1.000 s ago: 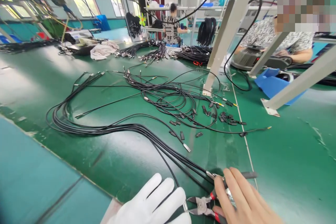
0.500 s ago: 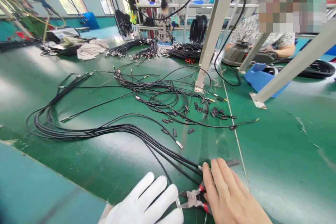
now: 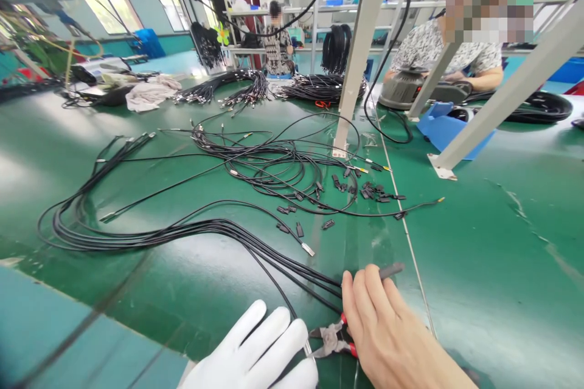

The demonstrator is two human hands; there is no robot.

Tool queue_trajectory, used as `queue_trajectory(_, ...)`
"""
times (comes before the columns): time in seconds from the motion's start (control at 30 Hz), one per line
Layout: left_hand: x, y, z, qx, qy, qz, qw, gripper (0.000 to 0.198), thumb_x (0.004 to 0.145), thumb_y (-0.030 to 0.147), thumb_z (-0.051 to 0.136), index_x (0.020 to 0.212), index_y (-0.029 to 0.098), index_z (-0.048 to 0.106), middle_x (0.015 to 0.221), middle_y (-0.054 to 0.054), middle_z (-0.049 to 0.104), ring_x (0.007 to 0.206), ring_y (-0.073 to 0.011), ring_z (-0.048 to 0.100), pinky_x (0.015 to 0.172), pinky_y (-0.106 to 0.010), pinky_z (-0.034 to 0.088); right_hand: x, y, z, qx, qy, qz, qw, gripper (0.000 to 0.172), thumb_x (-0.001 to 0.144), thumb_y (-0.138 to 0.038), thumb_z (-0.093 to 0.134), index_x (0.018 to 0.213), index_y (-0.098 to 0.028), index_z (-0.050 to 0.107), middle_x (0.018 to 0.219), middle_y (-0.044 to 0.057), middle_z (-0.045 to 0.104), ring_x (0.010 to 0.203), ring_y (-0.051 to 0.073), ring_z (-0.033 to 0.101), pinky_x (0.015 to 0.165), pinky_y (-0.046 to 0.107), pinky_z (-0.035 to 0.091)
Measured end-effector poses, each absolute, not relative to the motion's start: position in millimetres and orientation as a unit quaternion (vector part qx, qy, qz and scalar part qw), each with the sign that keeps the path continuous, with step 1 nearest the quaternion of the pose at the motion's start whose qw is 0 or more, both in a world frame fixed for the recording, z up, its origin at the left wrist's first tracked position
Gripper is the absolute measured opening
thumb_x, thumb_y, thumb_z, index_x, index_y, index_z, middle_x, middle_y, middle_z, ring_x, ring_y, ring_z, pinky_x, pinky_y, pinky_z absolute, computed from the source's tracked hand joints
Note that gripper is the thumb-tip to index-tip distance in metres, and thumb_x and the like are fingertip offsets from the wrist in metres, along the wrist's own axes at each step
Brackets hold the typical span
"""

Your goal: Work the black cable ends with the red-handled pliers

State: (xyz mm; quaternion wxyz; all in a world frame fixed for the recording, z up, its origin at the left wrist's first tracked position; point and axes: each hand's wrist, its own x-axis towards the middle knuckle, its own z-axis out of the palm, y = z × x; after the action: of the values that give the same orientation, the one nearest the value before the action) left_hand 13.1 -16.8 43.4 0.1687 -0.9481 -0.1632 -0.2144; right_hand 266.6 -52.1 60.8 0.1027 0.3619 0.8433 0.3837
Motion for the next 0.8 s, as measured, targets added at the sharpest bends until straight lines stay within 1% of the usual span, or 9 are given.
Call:
queue_trajectory(0.1,13,-16,44,-0.950,-0.159,-0.208,0.169,0.012,0.096,0.025,0.057,0.106,0.026,0.064,0.107,0.001,0.067,0.098,-0.0188,0.059,0.118,-0.047,0.014,267,-52,63,0.343,0.844,0.392,0.127,0.053,0.075,-0.018,0.044,0.120,0.002,0.064,0.112,0.030,0.068,0.102,0.044,0.067,0.079,0.054,0.058)
queue_trajectory(0.2,13,-16,46,-0.949,-0.163,-0.207,0.172,0.012,0.096,0.024,0.057,0.104,0.026,0.064,0.107,0.001,0.067,0.097,-0.0182,0.060,0.118,-0.045,0.016,266,-51,67,0.337,0.848,0.387,0.134,0.052,0.076,-0.019,0.045,0.119,0.003,0.064,0.111,0.030,0.068,0.101,0.044,0.066,0.078,0.053,0.056)
queue_trajectory(0.33,15,-17,51,-0.943,-0.169,-0.230,0.172,0.010,0.096,0.023,0.057,0.100,0.026,0.065,0.107,0.003,0.069,0.099,-0.0177,0.060,0.117,-0.042,0.021,264,-51,72,0.361,0.855,0.346,0.139,0.041,0.079,-0.015,0.044,0.111,-0.007,0.068,0.109,0.023,0.069,0.102,0.040,0.064,0.079,0.048,0.054)
queue_trajectory(0.4,16,-17,55,-0.941,-0.169,-0.236,0.172,0.010,0.096,0.023,0.055,0.095,0.026,0.065,0.101,0.003,0.070,0.093,-0.0174,0.060,0.114,-0.040,0.026,265,-51,72,0.384,0.860,0.315,0.115,0.039,0.078,-0.013,0.044,0.109,-0.013,0.069,0.109,0.020,0.070,0.103,0.037,0.063,0.081,0.047,0.053)
queue_trajectory(0.5,14,-17,59,-0.952,-0.172,-0.189,0.170,0.015,0.097,0.021,0.052,0.096,0.025,0.066,0.099,0.003,0.068,0.089,-0.0160,0.061,0.106,-0.035,0.035,268,-49,72,0.408,0.871,0.264,0.068,0.039,0.078,-0.012,0.044,0.108,-0.015,0.068,0.104,0.018,0.069,0.101,0.035,0.062,0.083,0.047,0.052)
queue_trajectory(0.57,13,-18,57,-0.955,-0.165,-0.179,0.172,0.017,0.096,0.018,0.051,0.100,0.026,0.066,0.104,0.002,0.068,0.095,-0.0166,0.061,0.108,-0.035,0.034,269,-46,73,0.399,0.877,0.257,0.078,0.038,0.079,-0.012,0.043,0.108,-0.015,0.068,0.102,0.018,0.069,0.099,0.035,0.062,0.084,0.050,0.051)
queue_trajectory(0.67,13,-18,49,-0.945,-0.166,-0.221,0.177,0.012,0.095,0.021,0.055,0.100,0.026,0.065,0.108,0.002,0.068,0.099,-0.0181,0.061,0.115,-0.041,0.024,267,-44,74,0.383,0.879,0.266,0.103,0.036,0.081,-0.015,0.041,0.104,-0.015,0.068,0.097,0.018,0.068,0.094,0.036,0.061,0.086,0.056,0.049)
queue_trajectory(0.73,13,-18,46,-0.942,-0.174,-0.228,0.177,0.008,0.094,0.024,0.057,0.099,0.025,0.064,0.107,0.001,0.067,0.098,-0.0181,0.060,0.116,-0.042,0.022,266,-43,73,0.391,0.879,0.258,0.089,0.034,0.080,-0.015,0.042,0.101,-0.015,0.069,0.093,0.018,0.068,0.091,0.035,0.061,0.091,0.061,0.047)
queue_trajectory(0.8,13,-17,46,-0.947,-0.169,-0.213,0.173,0.008,0.094,0.023,0.059,0.100,0.025,0.063,0.108,0.001,0.066,0.099,-0.0180,0.060,0.115,-0.041,0.023,266,-42,71,0.394,0.881,0.254,0.067,0.034,0.079,-0.013,0.041,0.099,-0.016,0.069,0.090,0.017,0.068,0.089,0.035,0.061,0.095,0.064,0.044)
